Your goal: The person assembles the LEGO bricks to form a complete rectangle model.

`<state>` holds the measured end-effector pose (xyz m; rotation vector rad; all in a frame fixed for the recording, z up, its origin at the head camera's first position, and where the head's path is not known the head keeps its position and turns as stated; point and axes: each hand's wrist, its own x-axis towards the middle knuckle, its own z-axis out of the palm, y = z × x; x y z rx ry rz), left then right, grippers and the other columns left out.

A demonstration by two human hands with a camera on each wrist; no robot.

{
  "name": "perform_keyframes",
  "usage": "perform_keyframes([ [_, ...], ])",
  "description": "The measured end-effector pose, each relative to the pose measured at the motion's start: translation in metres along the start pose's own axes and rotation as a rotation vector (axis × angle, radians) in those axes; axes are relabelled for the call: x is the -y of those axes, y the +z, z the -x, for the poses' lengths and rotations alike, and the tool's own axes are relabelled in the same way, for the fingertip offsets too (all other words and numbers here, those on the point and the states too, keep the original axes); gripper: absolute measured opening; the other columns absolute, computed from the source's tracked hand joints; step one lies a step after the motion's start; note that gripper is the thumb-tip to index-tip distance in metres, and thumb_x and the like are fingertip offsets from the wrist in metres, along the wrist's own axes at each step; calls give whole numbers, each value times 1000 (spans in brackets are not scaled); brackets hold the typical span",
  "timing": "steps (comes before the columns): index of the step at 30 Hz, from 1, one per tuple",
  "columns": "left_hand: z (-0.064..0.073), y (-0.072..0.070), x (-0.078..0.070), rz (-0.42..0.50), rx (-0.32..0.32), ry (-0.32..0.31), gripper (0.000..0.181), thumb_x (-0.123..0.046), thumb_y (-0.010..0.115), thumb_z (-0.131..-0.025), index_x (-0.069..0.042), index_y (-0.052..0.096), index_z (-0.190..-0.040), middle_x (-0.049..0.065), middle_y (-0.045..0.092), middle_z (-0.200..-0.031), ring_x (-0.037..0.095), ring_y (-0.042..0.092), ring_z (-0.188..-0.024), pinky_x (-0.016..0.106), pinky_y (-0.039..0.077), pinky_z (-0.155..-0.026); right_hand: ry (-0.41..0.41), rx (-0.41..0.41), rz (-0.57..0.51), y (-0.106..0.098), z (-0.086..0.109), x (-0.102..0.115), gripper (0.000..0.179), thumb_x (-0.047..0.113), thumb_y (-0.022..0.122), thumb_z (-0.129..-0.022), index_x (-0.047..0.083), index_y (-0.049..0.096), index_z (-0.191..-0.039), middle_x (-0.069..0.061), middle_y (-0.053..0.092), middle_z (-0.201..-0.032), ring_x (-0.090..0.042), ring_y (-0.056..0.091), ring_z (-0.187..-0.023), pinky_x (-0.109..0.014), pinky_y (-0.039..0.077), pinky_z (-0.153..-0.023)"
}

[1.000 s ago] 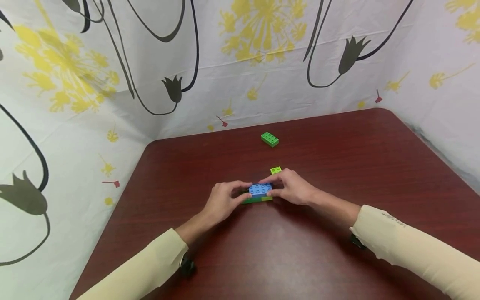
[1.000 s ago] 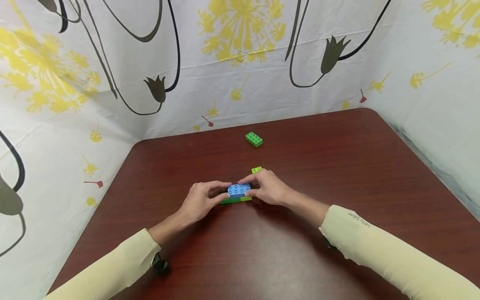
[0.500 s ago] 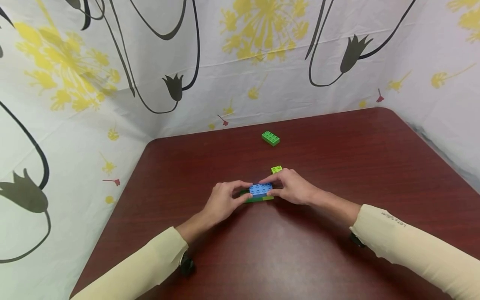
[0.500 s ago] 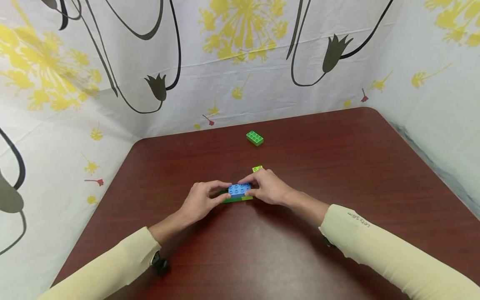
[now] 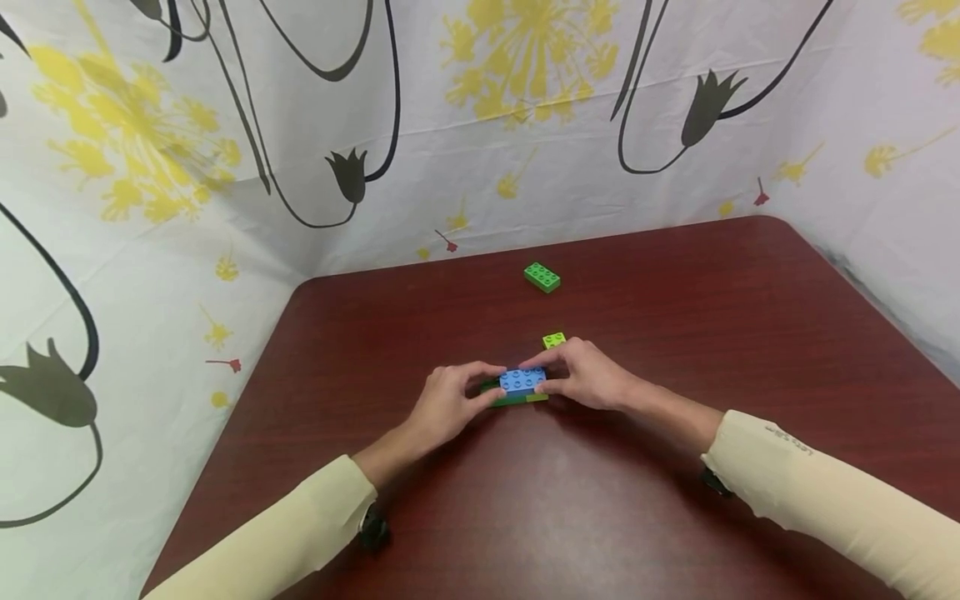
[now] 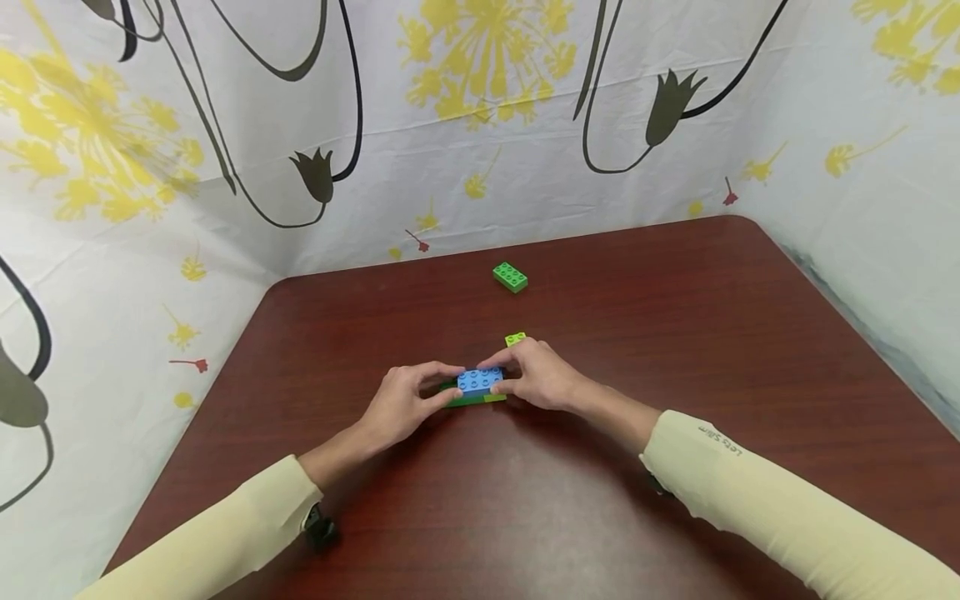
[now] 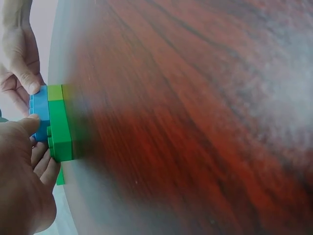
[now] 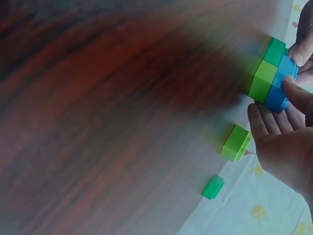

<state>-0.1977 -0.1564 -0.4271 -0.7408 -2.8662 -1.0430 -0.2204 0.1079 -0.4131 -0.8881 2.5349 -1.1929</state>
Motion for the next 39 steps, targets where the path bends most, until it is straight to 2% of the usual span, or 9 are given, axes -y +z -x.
perform_keyframes([
  [8,-3,-4,-2,-60,-7,50,38,-32,80,-97,-18,76,-133,-1,75,-129,11,71,-105,35,59,-96,19,9,-43,-3,0,0,40,9,83,-94,4,75,-133,-12,74,-127,-23,69,-108,-40,59,-91],
  [13,-3,-7,-4,-110,5,49,41,-34,79,-98,-18,73,-136,0,74,-132,16,71,-111,39,57,-99,20,55,-70,-5,-2,1,49,7,83,-93,3,69,-140,-14,69,-135,-30,68,-120,-47,57,-100],
  [17,-3,-6,-5,-127,20,45,48,-36,78,-99,-19,69,-143,1,71,-138,16,70,-116,40,56,-102,17,61,-89,-3,-3,0,55,8,83,-93,0,64,-144,-16,67,-140,-32,68,-125,-48,56,-102],
  [21,-4,-5,-4,-118,24,51,50,-36,77,-99,-19,68,-145,0,70,-140,15,69,-120,39,56,-103,-3,29,-60,-2,-3,-2,48,10,82,-95,1,68,-140,-14,70,-134,-27,71,-116,-46,58,-99],
  [27,-6,-5,-2,-76,25,35,44,-36,77,-99,-20,73,-140,-1,74,-131,12,71,-101,34,59,-95,-17,-3,0,0,-4,1,40,13,81,-96,3,74,-134,-11,75,-124,-18,71,-101,-39,59,-90],
  [33,-4,-3,-1,-55,28,22,43,-34,79,-98,-21,73,-139,-2,75,-129,10,68,-93,30,59,-90,-16,0,10,3,-3,0,39,13,80,-97,2,73,-134,-11,76,-123,-16,69,-96,-32,58,-85],
  [35,-4,-3,-1,-51,33,26,43,-33,79,-98,-20,74,-138,-2,76,-128,11,66,-90,29,58,-86,-13,2,7,4,-2,0,39,13,80,-97,2,73,-134,-11,76,-123,-15,70,-96,-32,58,-85],
  [39,-5,-2,0,-50,45,22,42,-32,79,-98,-20,74,-138,-2,76,-128,10,66,-91,30,59,-87,-19,3,12,5,-3,-2,38,13,80,-97,2,74,-133,-11,76,-124,-14,70,-97,-33,59,-85],
])
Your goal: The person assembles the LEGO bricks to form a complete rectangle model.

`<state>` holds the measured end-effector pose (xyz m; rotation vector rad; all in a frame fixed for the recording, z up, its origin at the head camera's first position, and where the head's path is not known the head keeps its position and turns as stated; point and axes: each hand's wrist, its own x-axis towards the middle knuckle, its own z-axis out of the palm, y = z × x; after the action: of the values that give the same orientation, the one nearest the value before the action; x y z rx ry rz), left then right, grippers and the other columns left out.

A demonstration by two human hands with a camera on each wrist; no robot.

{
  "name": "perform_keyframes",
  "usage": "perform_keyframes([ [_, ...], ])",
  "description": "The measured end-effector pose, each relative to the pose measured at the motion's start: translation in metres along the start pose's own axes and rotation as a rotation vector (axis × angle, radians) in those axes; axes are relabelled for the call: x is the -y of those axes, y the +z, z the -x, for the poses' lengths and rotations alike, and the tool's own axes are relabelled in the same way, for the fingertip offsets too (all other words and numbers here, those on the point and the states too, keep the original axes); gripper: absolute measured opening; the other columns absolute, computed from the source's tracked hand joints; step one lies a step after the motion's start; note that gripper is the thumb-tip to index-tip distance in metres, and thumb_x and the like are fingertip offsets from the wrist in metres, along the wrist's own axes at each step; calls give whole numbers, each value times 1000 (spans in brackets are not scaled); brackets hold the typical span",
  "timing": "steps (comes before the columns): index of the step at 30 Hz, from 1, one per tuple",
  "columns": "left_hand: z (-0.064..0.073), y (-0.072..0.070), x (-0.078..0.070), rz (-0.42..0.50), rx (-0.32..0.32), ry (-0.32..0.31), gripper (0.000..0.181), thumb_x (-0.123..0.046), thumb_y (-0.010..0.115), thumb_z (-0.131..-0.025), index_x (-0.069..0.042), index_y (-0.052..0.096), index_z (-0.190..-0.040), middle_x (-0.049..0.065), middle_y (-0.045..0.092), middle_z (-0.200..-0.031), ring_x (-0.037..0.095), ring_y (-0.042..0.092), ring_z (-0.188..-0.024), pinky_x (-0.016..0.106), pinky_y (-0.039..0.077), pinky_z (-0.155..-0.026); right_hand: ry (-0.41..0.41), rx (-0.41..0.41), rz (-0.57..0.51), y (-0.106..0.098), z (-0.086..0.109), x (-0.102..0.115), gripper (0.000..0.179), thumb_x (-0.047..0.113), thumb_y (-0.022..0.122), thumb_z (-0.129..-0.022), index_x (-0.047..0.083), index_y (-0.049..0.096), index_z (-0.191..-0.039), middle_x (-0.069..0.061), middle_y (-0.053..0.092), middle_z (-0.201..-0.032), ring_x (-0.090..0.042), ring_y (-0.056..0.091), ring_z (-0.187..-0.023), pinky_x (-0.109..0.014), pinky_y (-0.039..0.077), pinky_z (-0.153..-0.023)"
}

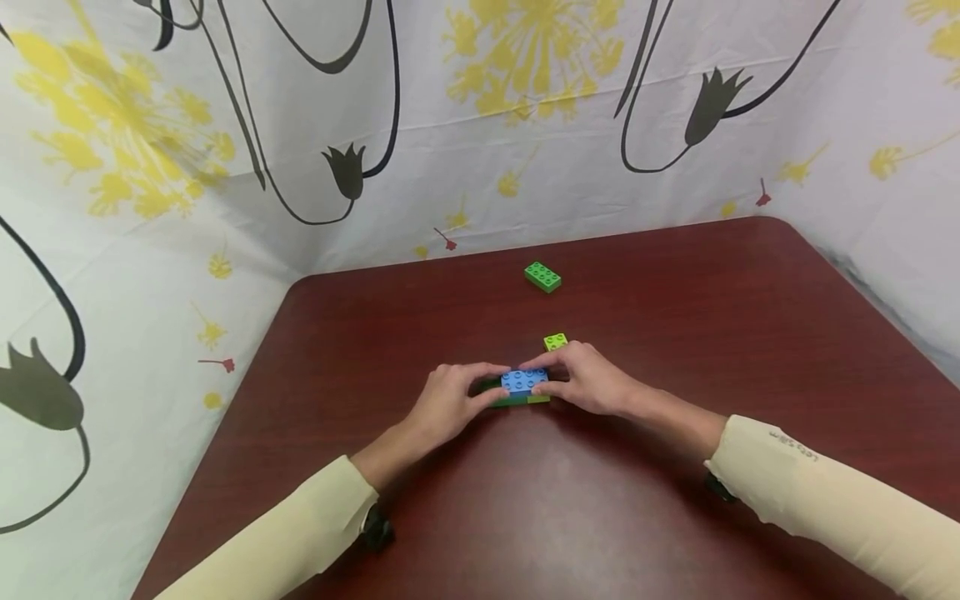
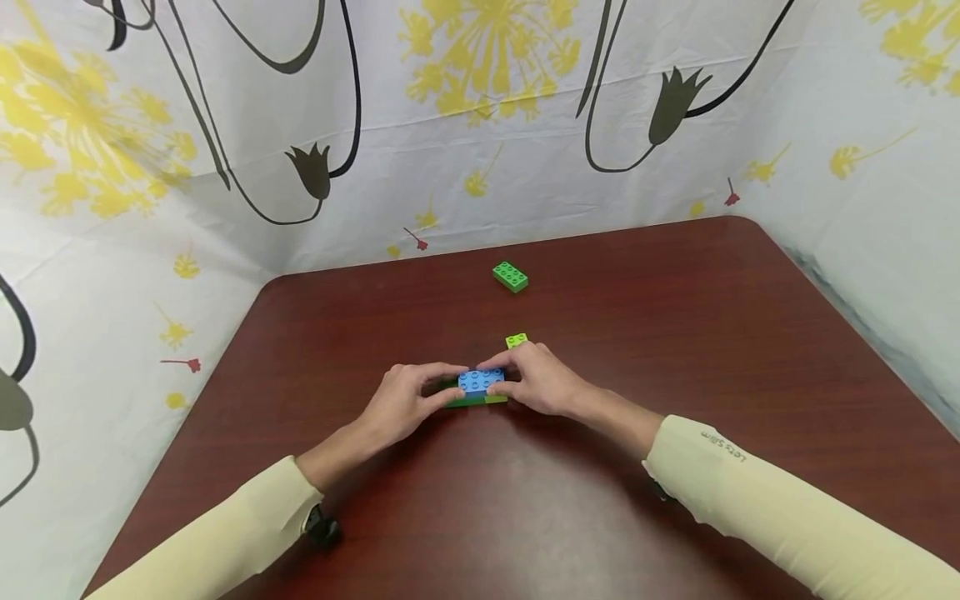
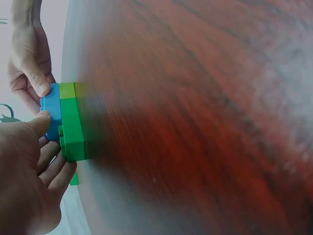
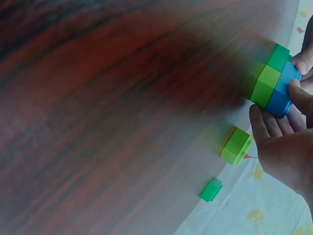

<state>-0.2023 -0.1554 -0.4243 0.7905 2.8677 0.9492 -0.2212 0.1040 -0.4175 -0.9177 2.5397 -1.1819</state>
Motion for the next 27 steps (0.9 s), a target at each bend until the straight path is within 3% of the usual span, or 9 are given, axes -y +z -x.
perform_keyframes([
  [7,-1,-2,-1,-28,19,-7,42,-33,79,-98,-21,74,-137,-3,76,-128,9,67,-95,30,58,-93,-18,-6,10,1,0,-1,38,14,80,-97,2,74,-133,-11,76,-123,-13,69,-97,-33,59,-85],
  [15,-2,-3,-2,-69,25,33,43,-35,78,-99,-21,73,-139,-2,76,-126,9,71,-96,30,59,-91,-10,-13,-12,1,0,-3,38,14,80,-97,1,74,-132,-11,76,-123,-13,68,-93,-30,58,-83],
  [27,-1,-3,-2,-66,22,17,44,-35,79,-98,-22,72,-139,-2,76,-128,7,70,-96,30,59,-93,-2,-24,-10,2,0,-2,38,15,82,-96,1,75,-131,-11,76,-121,-13,69,-93,-32,60,-84],
])
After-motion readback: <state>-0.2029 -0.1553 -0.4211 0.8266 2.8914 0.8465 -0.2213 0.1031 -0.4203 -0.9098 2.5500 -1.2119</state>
